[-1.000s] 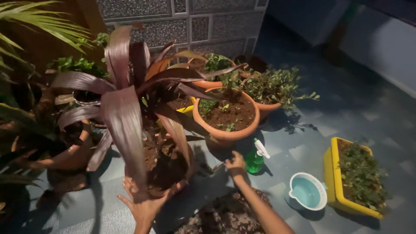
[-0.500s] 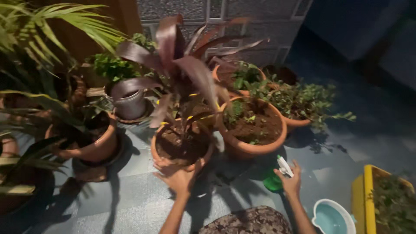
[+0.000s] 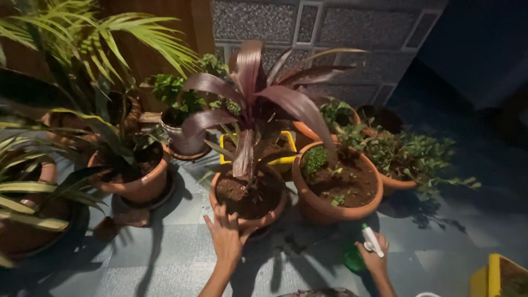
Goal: The person sits on the floor among several potted plants, picking up fallen leaves, rearranging the soil in one pot by hand, and then using a spray bottle to mist the leaves of a plant.
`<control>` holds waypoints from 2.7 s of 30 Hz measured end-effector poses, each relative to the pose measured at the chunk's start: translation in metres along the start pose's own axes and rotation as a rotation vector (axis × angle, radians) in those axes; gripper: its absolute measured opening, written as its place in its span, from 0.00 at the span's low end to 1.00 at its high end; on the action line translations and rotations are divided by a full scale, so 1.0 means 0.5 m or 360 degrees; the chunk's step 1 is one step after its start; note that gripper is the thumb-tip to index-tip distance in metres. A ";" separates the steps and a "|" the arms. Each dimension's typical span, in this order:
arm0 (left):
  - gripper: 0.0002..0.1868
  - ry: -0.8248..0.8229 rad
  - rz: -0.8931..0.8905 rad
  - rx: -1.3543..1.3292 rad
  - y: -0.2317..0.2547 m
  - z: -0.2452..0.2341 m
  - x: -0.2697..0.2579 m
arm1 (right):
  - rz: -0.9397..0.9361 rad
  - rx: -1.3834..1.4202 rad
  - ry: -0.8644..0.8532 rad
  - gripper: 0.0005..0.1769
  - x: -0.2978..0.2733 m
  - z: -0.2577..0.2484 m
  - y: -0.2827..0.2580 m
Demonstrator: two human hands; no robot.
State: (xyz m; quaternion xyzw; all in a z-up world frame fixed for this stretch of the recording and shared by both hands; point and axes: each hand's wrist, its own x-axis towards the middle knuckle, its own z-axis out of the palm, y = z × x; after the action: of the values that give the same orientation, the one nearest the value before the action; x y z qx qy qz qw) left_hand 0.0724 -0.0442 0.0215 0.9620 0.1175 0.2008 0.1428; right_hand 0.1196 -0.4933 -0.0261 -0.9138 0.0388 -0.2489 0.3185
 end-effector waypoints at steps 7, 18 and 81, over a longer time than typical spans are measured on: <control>0.49 0.0072 0.0095 -0.0197 0.008 -0.017 0.002 | -0.0078 0.0584 0.0036 0.32 -0.025 0.003 -0.051; 0.22 0.0215 0.0144 -0.0075 0.053 -0.114 0.125 | -0.0074 0.0833 -0.0089 0.27 0.018 -0.180 -0.480; 0.06 -0.0118 -0.0343 -0.3507 0.044 -0.134 0.593 | -0.0679 0.0855 -0.0387 0.13 0.024 -0.210 -0.889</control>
State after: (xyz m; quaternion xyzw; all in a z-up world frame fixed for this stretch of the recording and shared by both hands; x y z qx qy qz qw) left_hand 0.3127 0.0346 0.1920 0.2986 -0.0466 0.1530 0.9409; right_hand 0.0408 -0.2022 0.3173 -0.8079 -0.2577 -0.2007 0.4905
